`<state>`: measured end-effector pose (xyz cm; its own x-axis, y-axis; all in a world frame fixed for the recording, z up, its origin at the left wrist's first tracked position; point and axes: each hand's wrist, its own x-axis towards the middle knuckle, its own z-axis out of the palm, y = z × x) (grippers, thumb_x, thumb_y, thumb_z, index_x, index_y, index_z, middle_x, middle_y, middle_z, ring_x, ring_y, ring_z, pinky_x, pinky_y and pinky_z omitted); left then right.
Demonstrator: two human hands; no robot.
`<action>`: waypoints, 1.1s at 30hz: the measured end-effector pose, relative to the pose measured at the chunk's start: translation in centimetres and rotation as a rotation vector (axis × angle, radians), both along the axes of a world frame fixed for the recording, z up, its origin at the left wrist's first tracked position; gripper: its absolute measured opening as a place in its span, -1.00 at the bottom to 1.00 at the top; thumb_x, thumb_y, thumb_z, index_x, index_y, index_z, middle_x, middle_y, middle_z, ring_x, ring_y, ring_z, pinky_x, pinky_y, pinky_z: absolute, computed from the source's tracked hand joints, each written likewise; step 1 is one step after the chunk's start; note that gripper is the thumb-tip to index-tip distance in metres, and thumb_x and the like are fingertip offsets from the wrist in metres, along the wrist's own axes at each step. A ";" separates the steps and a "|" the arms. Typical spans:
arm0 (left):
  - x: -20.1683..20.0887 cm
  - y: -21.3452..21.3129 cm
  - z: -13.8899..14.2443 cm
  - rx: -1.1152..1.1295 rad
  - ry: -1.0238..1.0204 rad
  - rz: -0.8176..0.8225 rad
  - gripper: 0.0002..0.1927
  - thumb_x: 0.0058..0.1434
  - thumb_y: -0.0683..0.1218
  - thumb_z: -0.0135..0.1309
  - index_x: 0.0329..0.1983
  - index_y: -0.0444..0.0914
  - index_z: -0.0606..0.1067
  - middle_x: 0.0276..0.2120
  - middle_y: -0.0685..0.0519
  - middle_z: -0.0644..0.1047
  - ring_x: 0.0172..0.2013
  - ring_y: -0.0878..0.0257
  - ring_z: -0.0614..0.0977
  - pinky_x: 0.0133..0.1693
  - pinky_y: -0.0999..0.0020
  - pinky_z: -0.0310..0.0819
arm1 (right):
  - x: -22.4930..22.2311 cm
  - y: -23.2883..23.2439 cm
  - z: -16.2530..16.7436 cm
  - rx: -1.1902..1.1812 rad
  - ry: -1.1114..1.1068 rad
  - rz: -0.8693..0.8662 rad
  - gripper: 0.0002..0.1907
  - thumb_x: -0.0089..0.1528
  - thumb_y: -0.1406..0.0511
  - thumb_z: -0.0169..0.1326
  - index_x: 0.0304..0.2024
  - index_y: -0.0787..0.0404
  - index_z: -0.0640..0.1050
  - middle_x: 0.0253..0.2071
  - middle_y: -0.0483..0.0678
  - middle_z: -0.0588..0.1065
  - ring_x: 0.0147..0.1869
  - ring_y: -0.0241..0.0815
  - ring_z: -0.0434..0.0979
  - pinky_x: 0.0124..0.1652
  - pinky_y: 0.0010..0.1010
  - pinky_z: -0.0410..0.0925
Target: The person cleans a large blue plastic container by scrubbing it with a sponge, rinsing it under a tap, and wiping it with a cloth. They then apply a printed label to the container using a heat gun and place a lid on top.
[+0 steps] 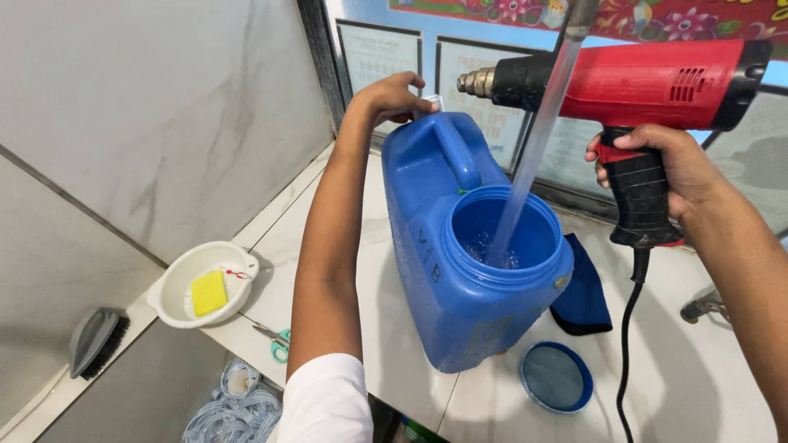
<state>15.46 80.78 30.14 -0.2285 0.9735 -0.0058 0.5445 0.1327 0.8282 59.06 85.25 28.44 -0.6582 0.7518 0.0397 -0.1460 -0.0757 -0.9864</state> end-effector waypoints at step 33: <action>0.1 -2.8 -3.9 0.374 -0.526 0.189 0.16 0.09 0.60 -0.42 0.55 -0.24 -0.13 0.31 -0.50 0.20 -0.08 -0.15 0.74 0.31 -0.28 0.02 | -3.1 -0.6 4.1 -0.014 -0.159 -0.061 -0.58 0.13 0.32 0.15 0.00 0.40 0.48 -0.21 0.08 0.58 -0.34 -0.16 0.61 -0.30 -0.39 0.52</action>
<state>15.54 77.97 26.26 -0.4537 0.8754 0.1665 0.0510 -0.1611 0.9856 55.99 84.63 32.54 -0.6088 0.7901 -0.0718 0.0070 -0.0851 -0.9963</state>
